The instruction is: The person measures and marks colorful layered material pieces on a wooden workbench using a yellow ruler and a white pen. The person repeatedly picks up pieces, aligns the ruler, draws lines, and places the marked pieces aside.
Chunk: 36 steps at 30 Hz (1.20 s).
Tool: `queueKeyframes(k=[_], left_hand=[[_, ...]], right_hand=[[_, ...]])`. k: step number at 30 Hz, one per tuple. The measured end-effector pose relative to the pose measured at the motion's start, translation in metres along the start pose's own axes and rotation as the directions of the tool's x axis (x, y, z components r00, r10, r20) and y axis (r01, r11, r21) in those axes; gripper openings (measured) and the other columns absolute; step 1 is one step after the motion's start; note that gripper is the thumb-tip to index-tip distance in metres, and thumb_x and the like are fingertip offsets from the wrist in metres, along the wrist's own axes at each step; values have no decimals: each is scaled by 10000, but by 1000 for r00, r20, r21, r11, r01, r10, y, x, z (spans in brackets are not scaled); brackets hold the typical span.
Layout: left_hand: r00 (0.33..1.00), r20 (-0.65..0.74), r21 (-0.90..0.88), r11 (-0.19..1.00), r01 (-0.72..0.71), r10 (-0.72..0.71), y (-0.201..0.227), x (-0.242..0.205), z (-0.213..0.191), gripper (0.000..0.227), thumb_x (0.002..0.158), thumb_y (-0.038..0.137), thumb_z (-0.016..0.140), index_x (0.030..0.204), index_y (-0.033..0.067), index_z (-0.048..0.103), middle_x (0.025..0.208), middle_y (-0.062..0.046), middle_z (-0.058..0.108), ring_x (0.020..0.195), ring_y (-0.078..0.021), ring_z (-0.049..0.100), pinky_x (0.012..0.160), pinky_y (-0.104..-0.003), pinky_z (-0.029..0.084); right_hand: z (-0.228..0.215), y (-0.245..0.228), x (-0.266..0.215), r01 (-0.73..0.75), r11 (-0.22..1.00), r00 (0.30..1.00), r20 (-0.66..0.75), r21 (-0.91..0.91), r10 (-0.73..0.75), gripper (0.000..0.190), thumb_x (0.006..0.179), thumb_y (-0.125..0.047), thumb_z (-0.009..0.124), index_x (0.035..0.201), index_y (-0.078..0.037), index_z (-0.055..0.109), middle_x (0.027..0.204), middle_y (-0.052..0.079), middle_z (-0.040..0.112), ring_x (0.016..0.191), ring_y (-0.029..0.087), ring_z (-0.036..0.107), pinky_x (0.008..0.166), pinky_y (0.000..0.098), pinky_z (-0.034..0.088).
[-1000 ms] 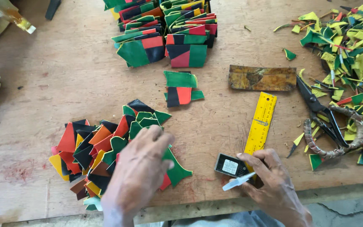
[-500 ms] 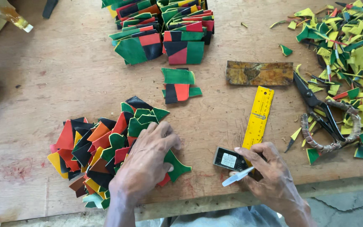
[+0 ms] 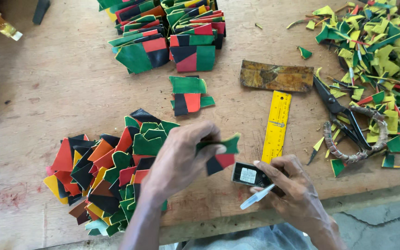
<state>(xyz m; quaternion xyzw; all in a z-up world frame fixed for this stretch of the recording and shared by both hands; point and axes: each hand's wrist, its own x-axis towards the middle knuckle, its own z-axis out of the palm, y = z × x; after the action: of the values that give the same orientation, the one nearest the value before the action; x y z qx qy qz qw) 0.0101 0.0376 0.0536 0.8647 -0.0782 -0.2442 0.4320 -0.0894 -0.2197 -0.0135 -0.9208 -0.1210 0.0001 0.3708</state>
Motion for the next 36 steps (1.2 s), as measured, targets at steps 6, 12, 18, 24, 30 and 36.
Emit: queueKeyframes(k=[6, 12, 18, 24, 30, 36], left_hand=[[865, -289, 218, 908, -357, 410, -8, 15, 18, 486, 850, 40, 763, 1305, 28, 593, 1326, -160, 626, 1275, -341, 562, 1059, -418, 468], [915, -151, 211, 916, -340, 374, -7, 16, 25, 890, 641, 60, 852, 1434, 48, 448, 1409, -163, 545, 1338, -338, 464, 1141, -419, 390], [912, -89, 116, 913, -390, 401, -9, 20, 34, 962, 687, 17, 830, 1533, 52, 373, 1397, -159, 562, 1395, -364, 422, 1161, -431, 374], [879, -103, 232, 871, -433, 465, -7, 23, 37, 917, 686, 130, 877, 1474, 63, 413, 1391, -152, 560, 1347, -378, 451, 1150, -452, 385], [882, -133, 252, 876, -412, 453, -4, 27, 38, 903, 661, 120, 873, 1444, 29, 432, 1302, -172, 508, 1256, -415, 454, 1086, -468, 401], [861, -244, 111, 895, -433, 447, -13, 33, 42, 705, 702, 34, 856, 1332, 60, 540, 1342, -169, 456, 1210, -347, 572, 1036, -414, 506]], right_hand=[[-16, 0, -5, -76, 997, 993, 91, -22, 77, 714, 575, -167, 901, 1256, -146, 689, 1090, 121, 571, 1008, 300, 590, 844, 392, 520], [-10, 3, -6, 25, 998, 999, 47, -53, -23, 626, 637, -72, 834, 1243, -139, 689, 1043, 82, 594, 979, 292, 579, 859, 403, 517], [-8, 3, -9, 74, 997, 997, 8, -36, -74, 633, 626, -39, 811, 1243, -115, 689, 1040, 91, 602, 972, 300, 580, 851, 403, 514], [-11, 1, -8, 35, 999, 998, 45, -39, -33, 682, 601, 24, 782, 1260, -124, 693, 1025, 82, 603, 976, 293, 592, 854, 393, 525], [-28, -2, -5, 69, 996, 984, 160, 61, -78, 666, 585, -41, 836, 1232, -95, 691, 1060, 106, 615, 988, 313, 589, 849, 393, 524], [-51, 22, 51, -173, 972, 983, -89, -161, 160, 560, 768, -10, 756, 1313, -110, 676, 1038, 107, 601, 1003, 265, 599, 821, 378, 519]])
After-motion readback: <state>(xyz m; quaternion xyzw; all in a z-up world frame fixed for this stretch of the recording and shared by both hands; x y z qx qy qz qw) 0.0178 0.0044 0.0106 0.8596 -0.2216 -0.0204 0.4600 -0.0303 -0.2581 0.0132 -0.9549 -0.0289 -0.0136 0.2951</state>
